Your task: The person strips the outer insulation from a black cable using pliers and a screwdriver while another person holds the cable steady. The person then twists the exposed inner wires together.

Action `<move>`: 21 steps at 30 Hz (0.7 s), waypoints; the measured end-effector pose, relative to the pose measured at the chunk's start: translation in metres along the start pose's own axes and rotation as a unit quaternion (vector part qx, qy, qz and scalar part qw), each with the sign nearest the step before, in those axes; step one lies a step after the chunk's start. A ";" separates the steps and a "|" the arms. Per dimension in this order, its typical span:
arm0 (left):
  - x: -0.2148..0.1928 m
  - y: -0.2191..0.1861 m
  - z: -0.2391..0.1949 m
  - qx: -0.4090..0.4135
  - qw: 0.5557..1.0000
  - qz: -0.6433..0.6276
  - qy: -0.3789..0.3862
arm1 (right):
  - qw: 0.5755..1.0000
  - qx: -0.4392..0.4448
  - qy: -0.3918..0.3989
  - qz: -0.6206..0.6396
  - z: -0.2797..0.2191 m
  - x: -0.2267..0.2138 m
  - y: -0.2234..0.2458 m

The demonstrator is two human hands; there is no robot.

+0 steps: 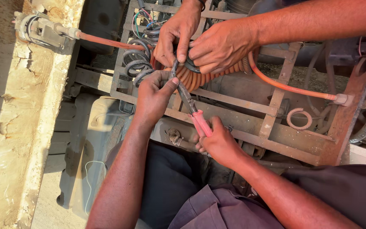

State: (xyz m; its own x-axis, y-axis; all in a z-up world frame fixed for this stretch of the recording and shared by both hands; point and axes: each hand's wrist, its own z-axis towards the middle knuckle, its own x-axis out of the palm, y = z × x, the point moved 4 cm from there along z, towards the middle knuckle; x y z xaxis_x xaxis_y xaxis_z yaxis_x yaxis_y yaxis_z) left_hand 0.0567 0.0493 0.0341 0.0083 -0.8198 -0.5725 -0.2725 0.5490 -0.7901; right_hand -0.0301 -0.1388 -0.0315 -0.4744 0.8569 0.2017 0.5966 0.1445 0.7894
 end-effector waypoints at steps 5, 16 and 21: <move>-0.001 0.001 -0.006 -0.015 0.999 -0.033 0.008 | 0.978 0.089 -0.001 -0.191 -0.019 -0.034 0.015; 0.003 -0.023 -0.014 0.099 0.972 0.198 -0.077 | 0.913 -0.092 -0.077 -0.390 -0.011 -0.050 0.057; 0.002 -0.020 -0.012 0.086 0.978 0.185 -0.049 | 0.905 -0.045 -0.071 -0.416 -0.009 -0.053 0.050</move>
State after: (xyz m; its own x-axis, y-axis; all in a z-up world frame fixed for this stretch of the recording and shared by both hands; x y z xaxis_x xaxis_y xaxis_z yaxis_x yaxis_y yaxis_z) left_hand 0.0504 0.0351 0.0516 0.0349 -0.5450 -0.8377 -0.1089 0.8311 -0.5453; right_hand 0.0193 -0.1816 0.0021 -0.6433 0.5257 -0.5566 0.0117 0.7337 0.6794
